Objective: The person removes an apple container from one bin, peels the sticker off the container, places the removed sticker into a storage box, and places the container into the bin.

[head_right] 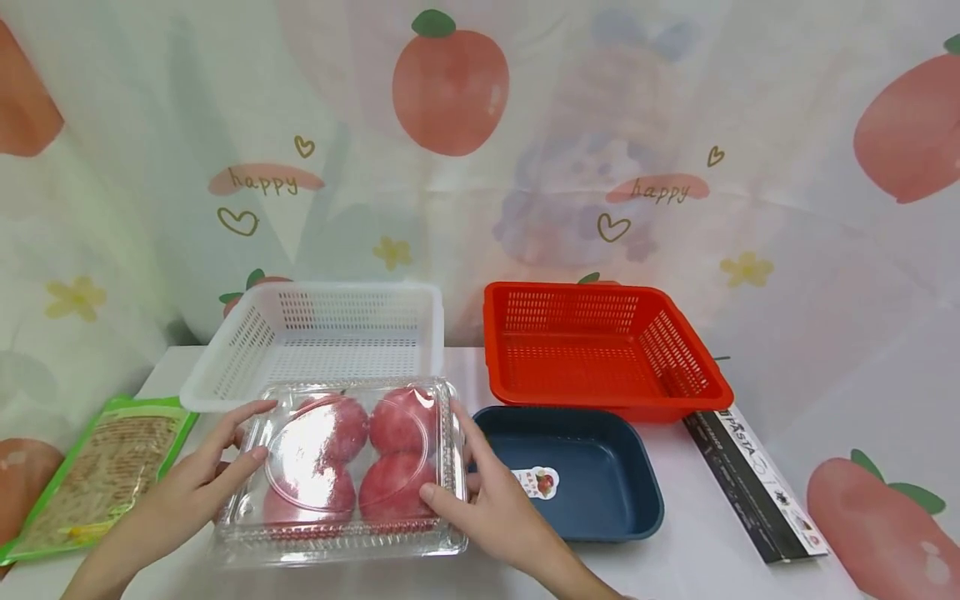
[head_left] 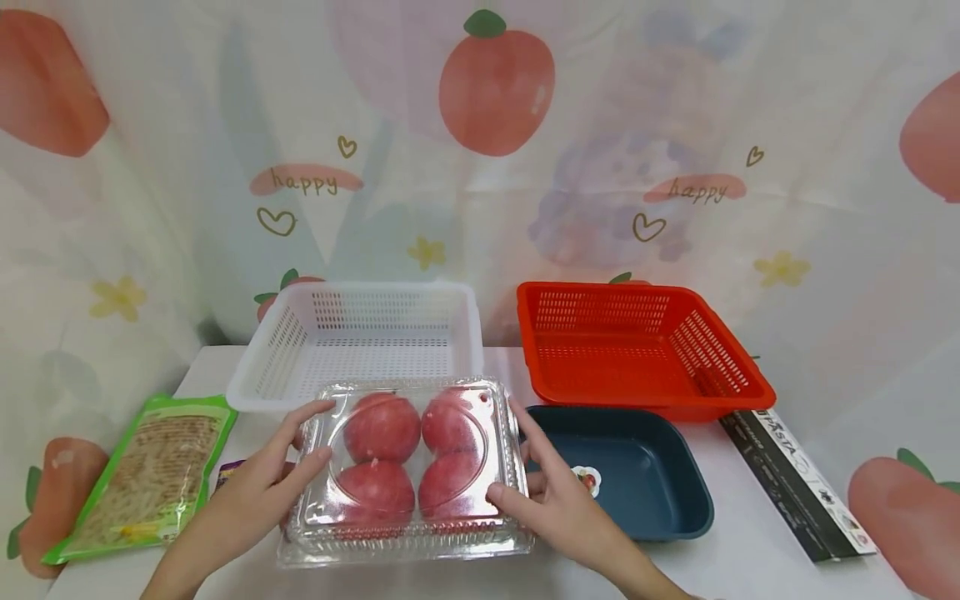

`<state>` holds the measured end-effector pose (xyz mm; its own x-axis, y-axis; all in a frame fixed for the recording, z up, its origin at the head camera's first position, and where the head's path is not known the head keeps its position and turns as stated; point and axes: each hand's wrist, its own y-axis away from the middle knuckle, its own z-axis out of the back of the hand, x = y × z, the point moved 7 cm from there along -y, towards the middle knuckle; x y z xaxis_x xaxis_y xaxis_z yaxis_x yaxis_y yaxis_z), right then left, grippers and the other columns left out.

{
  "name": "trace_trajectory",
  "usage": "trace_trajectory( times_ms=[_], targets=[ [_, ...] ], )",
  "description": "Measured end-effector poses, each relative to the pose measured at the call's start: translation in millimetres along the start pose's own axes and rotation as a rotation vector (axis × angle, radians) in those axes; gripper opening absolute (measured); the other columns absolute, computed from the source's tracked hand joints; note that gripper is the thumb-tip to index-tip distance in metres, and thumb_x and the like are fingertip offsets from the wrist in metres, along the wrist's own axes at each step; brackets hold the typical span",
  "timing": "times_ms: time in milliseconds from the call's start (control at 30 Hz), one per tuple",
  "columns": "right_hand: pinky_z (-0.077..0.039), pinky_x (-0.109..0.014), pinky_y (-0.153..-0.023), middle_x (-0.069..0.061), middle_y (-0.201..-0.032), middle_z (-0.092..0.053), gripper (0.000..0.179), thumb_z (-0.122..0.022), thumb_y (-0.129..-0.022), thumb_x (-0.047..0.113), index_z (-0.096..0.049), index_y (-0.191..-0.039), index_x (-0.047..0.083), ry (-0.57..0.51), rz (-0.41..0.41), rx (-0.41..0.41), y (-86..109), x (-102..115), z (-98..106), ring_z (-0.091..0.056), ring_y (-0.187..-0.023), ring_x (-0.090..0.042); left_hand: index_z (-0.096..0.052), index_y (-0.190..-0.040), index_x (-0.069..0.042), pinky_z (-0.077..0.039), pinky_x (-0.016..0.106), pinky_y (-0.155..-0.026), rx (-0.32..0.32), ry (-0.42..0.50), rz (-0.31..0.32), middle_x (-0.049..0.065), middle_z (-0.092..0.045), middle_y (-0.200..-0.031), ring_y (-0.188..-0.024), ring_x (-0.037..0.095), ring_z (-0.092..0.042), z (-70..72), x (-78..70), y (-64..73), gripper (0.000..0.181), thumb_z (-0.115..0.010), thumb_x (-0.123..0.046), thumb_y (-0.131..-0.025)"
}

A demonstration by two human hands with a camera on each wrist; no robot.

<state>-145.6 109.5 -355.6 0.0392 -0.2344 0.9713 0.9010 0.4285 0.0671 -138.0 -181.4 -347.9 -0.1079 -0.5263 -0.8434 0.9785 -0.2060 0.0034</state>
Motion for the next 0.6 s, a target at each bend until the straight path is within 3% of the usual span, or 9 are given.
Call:
trace_trajectory(
  times_ms=[100,233,300,367,467,500,600],
  targets=[
    [-0.060,-0.031,-0.070,-0.021,-0.120,-0.045,0.080,-0.063,-0.092,0.015,-0.017,-0.155,0.032,-0.111,0.024,-0.115,-2.3,-2.0,5.7,-0.071,-0.081,-0.017,-0.013,-0.154,-0.035,-0.049,0.026,-0.056,-0.063,0.117,-0.051,0.012,-0.033,-0.105,-0.063,0.006,-0.051,-5.9,-3.6,-3.5,0.062,-0.046,-0.024,-0.103],
    [-0.058,-0.028,-0.077,-0.011,-0.142,-0.042,0.065,-0.059,-0.094,0.016,-0.033,-0.150,0.035,-0.229,-0.006,-0.255,-1.7,-7.8,11.5,-0.069,-0.090,-0.015,-0.008,-0.156,-0.033,-0.055,0.026,-0.073,-0.124,0.307,-0.043,0.018,-0.032,-0.132,-0.095,0.016,-0.062,-19.4,-3.2,-4.5,0.062,-0.041,-0.022,-0.104],
    [-0.057,-0.026,-0.080,-0.007,-0.148,-0.041,0.059,-0.056,-0.094,0.015,-0.039,-0.147,0.034,-0.270,0.004,-0.325,0.1,-8.8,13.0,-0.067,-0.095,-0.014,-0.012,-0.156,-0.033,-0.052,0.029,-0.090,-0.168,0.357,-0.027,0.015,-0.025,-0.147,-0.121,0.023,-0.052,-24.1,-2.8,-2.9,0.058,-0.039,-0.024,-0.105],
    [-0.055,-0.022,-0.085,-0.002,-0.150,-0.039,0.054,-0.053,-0.096,0.015,-0.042,-0.146,0.032,-0.289,0.018,-0.389,2.0,-9.4,13.4,-0.061,-0.106,-0.010,-0.017,-0.155,-0.036,-0.045,0.023,-0.097,-0.216,0.363,-0.006,0.006,-0.023,-0.150,-0.131,0.021,-0.037,-27.2,-2.2,-0.7,0.053,-0.036,-0.027,-0.105],
    [-0.049,-0.016,-0.093,0.002,-0.152,-0.038,0.048,-0.048,-0.100,0.018,-0.043,-0.146,0.029,-0.286,0.039,-0.447,4.2,-10.0,12.8,-0.047,-0.126,-0.009,-0.023,-0.153,-0.037,-0.040,0.015,-0.098,-0.276,0.386,0.019,-0.001,-0.032,-0.132,-0.128,0.014,-0.029,-29.5,-1.5,2.3,0.049,-0.034,-0.029,-0.106],
    [-0.046,-0.013,-0.096,0.005,-0.153,-0.037,0.046,-0.046,-0.101,0.020,-0.043,-0.147,0.028,-0.275,0.043,-0.456,4.2,-10.3,12.5,-0.042,-0.131,-0.009,-0.024,-0.152,-0.038,-0.040,0.010,-0.093,-0.289,0.391,0.031,-0.003,-0.032,-0.127,-0.125,0.012,-0.030,-30.0,-1.2,3.0,0.048,-0.033,-0.029,-0.106],
    [-0.039,-0.009,-0.100,0.009,-0.155,-0.035,0.044,-0.043,-0.103,0.027,-0.041,-0.148,0.027,-0.260,0.046,-0.459,3.0,-12.5,11.5,-0.032,-0.140,-0.012,-0.026,-0.152,-0.037,-0.043,0.011,-0.090,-0.304,0.407,0.045,-0.004,-0.032,-0.118,-0.118,0.012,-0.033,-31.3,-0.9,3.4,0.048,-0.033,-0.031,-0.105]
  ],
)
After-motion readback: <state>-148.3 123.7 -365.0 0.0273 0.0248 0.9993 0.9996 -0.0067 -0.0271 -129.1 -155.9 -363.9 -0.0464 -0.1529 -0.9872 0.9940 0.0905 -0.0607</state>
